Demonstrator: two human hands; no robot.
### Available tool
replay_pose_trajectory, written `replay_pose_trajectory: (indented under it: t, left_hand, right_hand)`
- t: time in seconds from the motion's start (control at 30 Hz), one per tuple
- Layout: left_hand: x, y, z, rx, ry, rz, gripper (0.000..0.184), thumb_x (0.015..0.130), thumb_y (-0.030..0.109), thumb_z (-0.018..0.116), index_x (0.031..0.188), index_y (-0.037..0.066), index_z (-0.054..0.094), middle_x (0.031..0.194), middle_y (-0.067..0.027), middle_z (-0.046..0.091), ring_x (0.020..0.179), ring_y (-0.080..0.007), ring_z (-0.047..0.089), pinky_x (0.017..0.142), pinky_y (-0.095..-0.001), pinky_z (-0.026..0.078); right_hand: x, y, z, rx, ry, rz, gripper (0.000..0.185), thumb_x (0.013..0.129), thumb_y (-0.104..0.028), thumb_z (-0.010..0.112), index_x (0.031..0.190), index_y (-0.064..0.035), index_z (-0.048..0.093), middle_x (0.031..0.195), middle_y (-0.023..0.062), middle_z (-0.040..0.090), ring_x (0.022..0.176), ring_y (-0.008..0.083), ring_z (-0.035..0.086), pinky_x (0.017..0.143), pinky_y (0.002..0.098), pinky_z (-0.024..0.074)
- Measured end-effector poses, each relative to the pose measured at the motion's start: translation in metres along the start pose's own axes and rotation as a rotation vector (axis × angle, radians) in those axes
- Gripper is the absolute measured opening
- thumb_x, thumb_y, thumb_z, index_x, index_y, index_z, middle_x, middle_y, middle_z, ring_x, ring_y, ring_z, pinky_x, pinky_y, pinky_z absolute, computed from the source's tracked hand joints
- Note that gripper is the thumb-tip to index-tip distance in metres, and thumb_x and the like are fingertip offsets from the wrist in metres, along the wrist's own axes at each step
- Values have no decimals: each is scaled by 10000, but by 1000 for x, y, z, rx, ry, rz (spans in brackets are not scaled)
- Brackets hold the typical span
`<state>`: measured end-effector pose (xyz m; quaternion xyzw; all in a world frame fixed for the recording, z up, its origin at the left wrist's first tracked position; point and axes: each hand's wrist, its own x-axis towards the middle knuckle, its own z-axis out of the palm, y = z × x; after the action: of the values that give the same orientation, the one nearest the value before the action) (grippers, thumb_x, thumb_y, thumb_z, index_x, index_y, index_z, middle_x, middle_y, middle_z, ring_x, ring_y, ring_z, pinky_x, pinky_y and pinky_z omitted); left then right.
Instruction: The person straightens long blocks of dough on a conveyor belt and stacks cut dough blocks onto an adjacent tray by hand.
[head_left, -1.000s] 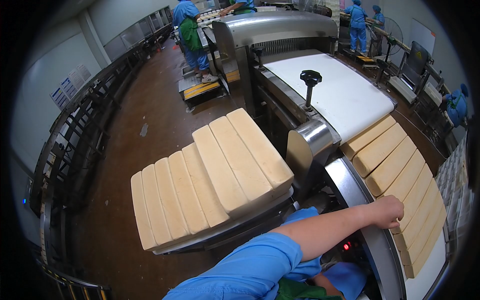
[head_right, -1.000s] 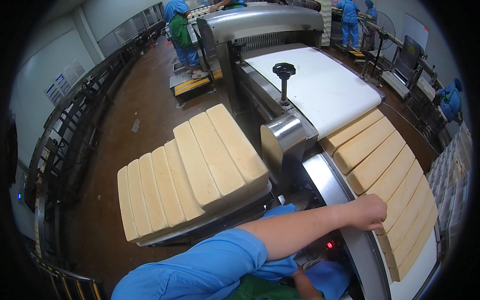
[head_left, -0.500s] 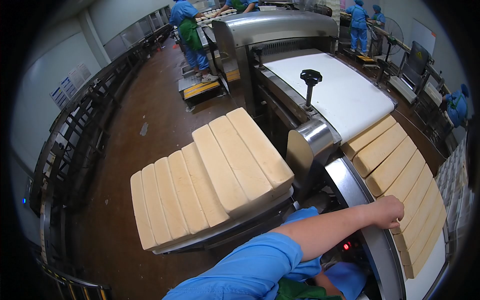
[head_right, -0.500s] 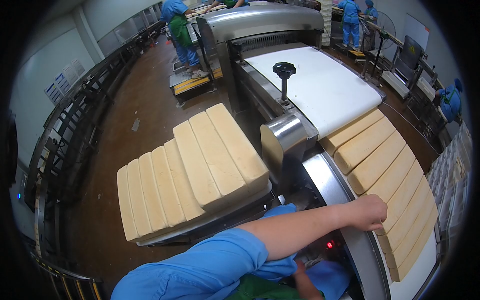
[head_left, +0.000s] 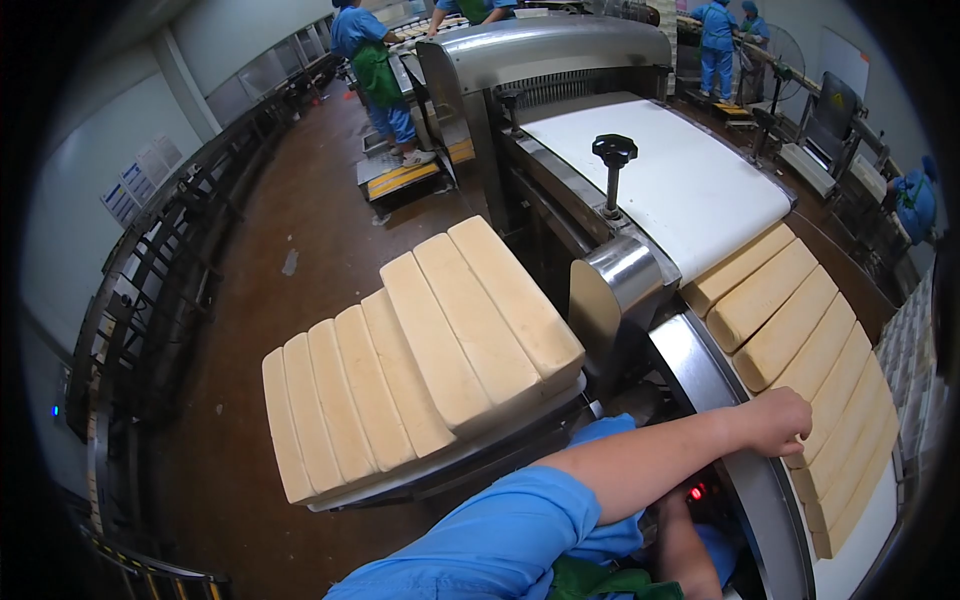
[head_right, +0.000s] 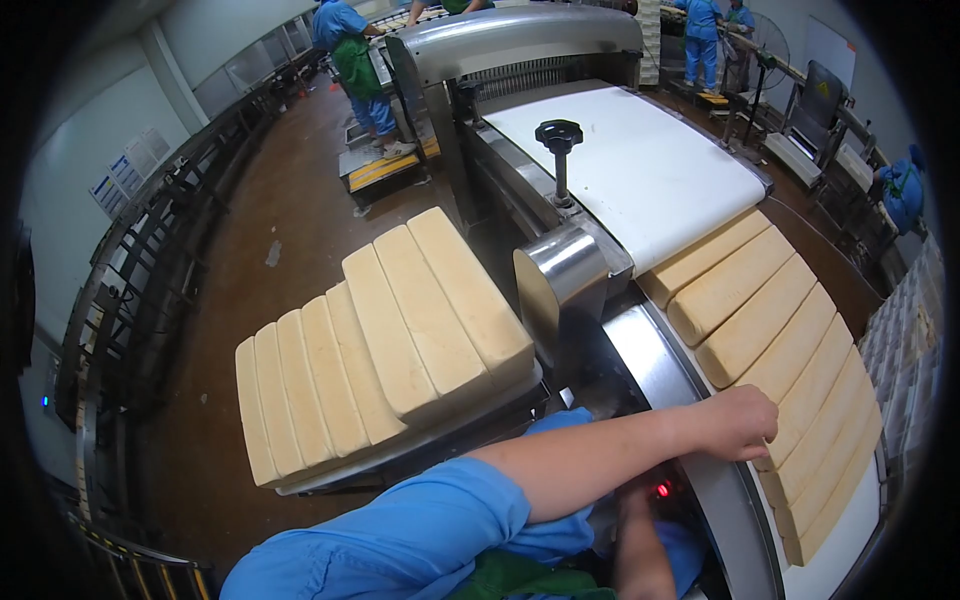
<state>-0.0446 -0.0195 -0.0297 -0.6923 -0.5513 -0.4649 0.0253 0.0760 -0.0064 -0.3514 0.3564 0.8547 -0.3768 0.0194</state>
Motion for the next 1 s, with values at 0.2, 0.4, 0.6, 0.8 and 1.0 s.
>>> replay_pose_trajectory:
  t: [0.2,0.4,0.6,0.8,1.0]
  left_hand:
    - [2,2,-3,23,-18,-16,191,718,241,749,718,68,667,784,-107,628,828,-330,615,745,-446,478]
    - [3,2,-2,6,-26,-9,209,711,259,748,717,67,665,771,-118,622,808,-347,611,730,-455,481]
    - [9,-3,4,39,-66,51,267,757,286,710,679,38,646,725,-179,601,764,-400,598,699,-488,483]
    - [13,13,-6,6,-139,14,179,811,217,710,798,55,636,824,-124,606,851,-349,601,760,-457,480]
    - [20,25,-3,24,-227,33,117,802,145,717,852,52,666,887,-102,654,894,-320,623,793,-427,491]
  right_hand:
    - [8,-1,4,-5,0,35,608,906,-274,671,1413,-31,438,1389,123,517,1236,245,514,952,398,493]
    - [0,8,7,31,-16,54,621,904,-269,676,1423,-31,430,1403,120,509,1252,245,505,962,397,491]
    - [-38,50,35,548,-128,182,634,903,-263,681,1433,-31,421,1417,118,501,1267,245,497,971,396,489]
    - [-96,-15,14,-102,-296,-378,173,819,-170,597,899,-70,713,898,175,688,848,291,666,751,415,532]
    - [-98,-24,26,13,-466,-302,316,814,-310,617,947,-42,718,888,214,690,854,367,682,816,472,531]
